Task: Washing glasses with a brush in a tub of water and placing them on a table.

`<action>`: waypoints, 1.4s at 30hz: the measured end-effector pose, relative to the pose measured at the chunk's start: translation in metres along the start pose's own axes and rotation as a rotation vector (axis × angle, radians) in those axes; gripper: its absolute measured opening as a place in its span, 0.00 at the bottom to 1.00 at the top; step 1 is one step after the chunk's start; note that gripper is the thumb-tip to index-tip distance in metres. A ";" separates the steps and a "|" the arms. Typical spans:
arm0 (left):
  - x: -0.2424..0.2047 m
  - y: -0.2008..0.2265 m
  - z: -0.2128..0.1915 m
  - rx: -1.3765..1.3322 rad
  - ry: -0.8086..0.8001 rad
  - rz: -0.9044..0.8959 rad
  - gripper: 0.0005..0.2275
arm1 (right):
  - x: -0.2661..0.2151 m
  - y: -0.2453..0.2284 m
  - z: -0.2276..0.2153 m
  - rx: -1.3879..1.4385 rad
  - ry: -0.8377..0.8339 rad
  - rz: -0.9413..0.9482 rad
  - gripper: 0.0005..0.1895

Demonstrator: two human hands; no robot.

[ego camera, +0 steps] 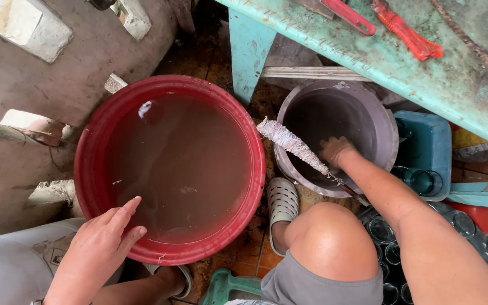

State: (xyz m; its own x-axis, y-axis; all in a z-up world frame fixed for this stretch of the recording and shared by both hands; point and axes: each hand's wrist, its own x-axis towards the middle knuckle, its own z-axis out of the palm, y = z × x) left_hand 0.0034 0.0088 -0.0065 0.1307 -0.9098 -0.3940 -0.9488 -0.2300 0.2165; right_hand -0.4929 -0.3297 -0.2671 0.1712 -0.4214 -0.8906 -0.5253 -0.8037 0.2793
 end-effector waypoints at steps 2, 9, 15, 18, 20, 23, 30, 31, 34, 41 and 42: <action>-0.001 -0.004 0.003 -0.017 0.025 0.016 0.28 | -0.005 0.000 -0.008 -0.142 -0.018 -0.035 0.39; 0.001 -0.007 0.007 -0.004 -0.011 -0.006 0.28 | 0.046 0.006 0.039 -0.240 0.052 -0.020 0.21; 0.001 -0.005 0.009 -0.019 -0.009 -0.009 0.26 | 0.015 0.003 0.011 -0.093 0.107 0.069 0.15; 0.002 -0.009 0.014 -0.012 0.030 0.041 0.27 | 0.048 0.010 0.036 -0.244 0.071 0.053 0.18; 0.003 -0.010 0.016 -0.003 -0.018 -0.004 0.27 | 0.038 0.015 0.030 -0.116 0.095 0.027 0.21; 0.002 -0.005 0.010 -0.011 -0.020 -0.001 0.27 | 0.010 0.018 0.015 0.043 0.178 0.075 0.21; 0.003 -0.002 0.010 -0.007 -0.058 -0.014 0.27 | -0.049 0.030 -0.005 0.542 0.271 0.205 0.16; 0.002 -0.002 0.011 -0.002 -0.045 -0.001 0.27 | -0.074 0.029 -0.021 0.609 0.266 0.209 0.16; 0.002 0.003 0.009 0.016 -0.048 0.005 0.27 | -0.087 0.036 -0.019 0.765 0.292 0.215 0.21; 0.001 0.003 0.009 -0.001 -0.028 0.035 0.26 | -0.074 0.045 0.011 1.275 0.471 0.285 0.18; 0.001 0.004 0.008 0.000 -0.027 0.037 0.26 | -0.070 0.042 0.014 1.276 0.473 0.287 0.18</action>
State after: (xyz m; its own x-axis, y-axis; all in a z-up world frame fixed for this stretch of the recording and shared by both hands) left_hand -0.0023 0.0102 -0.0130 0.0874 -0.9082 -0.4093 -0.9528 -0.1961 0.2316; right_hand -0.5387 -0.3284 -0.1979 0.0572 -0.8108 -0.5825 -0.9353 0.1605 -0.3153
